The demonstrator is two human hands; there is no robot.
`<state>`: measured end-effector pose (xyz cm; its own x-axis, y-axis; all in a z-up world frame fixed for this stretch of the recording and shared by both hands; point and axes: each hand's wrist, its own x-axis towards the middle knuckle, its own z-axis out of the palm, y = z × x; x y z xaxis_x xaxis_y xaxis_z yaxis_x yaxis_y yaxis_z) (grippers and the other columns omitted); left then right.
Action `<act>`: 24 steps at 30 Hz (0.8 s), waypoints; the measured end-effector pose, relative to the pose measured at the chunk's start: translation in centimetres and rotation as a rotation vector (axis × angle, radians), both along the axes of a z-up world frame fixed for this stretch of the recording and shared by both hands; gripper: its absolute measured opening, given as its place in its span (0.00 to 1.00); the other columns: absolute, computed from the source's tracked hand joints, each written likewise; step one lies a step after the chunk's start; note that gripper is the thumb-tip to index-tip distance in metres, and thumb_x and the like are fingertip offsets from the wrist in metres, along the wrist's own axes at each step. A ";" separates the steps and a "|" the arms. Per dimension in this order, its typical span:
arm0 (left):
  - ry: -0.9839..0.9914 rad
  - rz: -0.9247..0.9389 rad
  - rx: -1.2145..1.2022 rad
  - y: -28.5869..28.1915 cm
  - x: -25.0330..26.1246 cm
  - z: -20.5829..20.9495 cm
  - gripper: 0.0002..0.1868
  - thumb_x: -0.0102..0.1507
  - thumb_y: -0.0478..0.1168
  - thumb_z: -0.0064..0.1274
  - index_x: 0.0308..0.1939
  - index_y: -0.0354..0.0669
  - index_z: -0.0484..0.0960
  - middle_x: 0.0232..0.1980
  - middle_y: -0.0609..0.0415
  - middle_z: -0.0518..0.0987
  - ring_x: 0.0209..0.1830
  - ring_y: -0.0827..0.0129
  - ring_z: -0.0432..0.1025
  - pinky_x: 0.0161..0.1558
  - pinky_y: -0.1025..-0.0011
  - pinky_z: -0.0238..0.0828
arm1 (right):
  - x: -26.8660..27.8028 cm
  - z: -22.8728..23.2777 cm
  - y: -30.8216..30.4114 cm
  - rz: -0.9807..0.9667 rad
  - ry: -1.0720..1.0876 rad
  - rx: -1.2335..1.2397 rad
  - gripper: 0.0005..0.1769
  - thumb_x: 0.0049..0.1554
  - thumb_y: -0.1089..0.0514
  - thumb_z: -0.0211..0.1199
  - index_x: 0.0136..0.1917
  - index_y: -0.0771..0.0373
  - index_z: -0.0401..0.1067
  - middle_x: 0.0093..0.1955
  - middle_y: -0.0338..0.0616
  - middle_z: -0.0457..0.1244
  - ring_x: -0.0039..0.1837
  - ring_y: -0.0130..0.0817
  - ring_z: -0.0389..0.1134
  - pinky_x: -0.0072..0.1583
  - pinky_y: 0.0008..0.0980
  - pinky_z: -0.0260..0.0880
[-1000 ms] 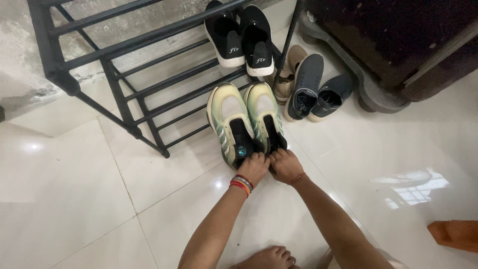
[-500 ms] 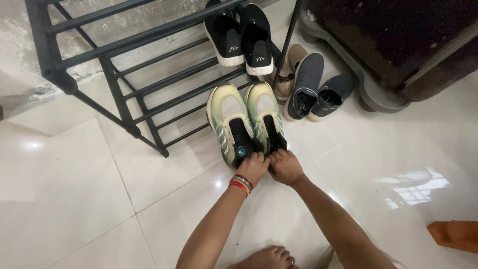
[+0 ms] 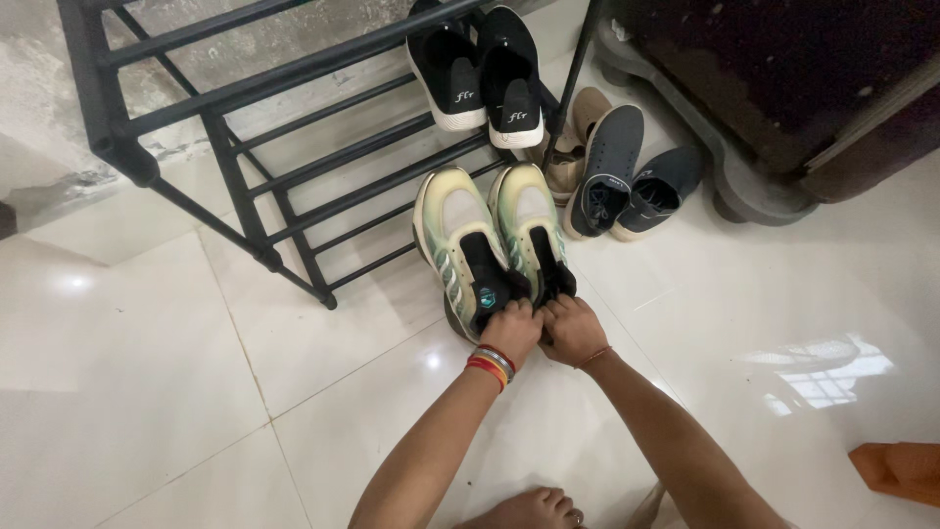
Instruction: The person removes laces from a dark gray sneaker, places it on the floor, then retrieves a second dark gray sneaker from a shoe rack and repeats the un-lacing process. The person then retrieves a pair of light-colored sneakers from the rack and begins un-lacing them as well.
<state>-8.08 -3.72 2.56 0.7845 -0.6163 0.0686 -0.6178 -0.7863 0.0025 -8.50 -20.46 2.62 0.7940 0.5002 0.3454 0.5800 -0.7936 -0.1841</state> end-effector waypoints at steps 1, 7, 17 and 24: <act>0.012 0.003 -0.013 -0.1 0.1 0.2 0.12 0.57 0.34 0.57 0.45 0.43 0.81 0.47 0.47 0.78 0.47 0.58 0.75 0.40 0.69 0.78 | 0.0 0.1 0.0 0.000 0.003 0.004 0.16 0.41 0.52 0.71 0.40 0.60 0.74 0.41 0.44 0.66 0.48 0.44 0.65 0.50 0.40 0.66; 0.056 0.057 -0.120 0.9 1.3 0.5 0.10 0.58 0.35 0.55 0.44 0.46 0.80 0.42 0.46 0.78 0.44 0.55 0.75 0.41 0.64 0.76 | 0.5 1.1 0.7 -0.020 0.046 -0.024 0.18 0.38 0.50 0.73 0.39 0.60 0.74 0.40 0.44 0.66 0.48 0.45 0.66 0.50 0.42 0.67; -0.133 0.078 0.045 0.8 1.4 -0.5 0.09 0.60 0.40 0.54 0.44 0.51 0.76 0.43 0.50 0.80 0.45 0.60 0.72 0.43 0.65 0.68 | 1.0 1.5 1.3 -0.037 0.034 -0.019 0.19 0.36 0.50 0.74 0.38 0.61 0.74 0.40 0.46 0.66 0.49 0.46 0.66 0.51 0.43 0.68; -0.096 0.032 0.091 1.2 3.5 -0.8 0.11 0.61 0.45 0.53 0.46 0.52 0.74 0.46 0.50 0.81 0.49 0.60 0.71 0.47 0.64 0.64 | 2.1 1.5 1.6 -0.063 0.028 0.000 0.19 0.38 0.50 0.75 0.38 0.61 0.73 0.40 0.46 0.66 0.49 0.47 0.66 0.51 0.42 0.69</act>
<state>-4.62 -2.52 1.80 0.7962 -0.5985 0.0891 -0.5868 -0.7996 -0.1273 -6.43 -18.90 4.15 0.8331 0.4491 0.3228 0.5238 -0.8281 -0.1998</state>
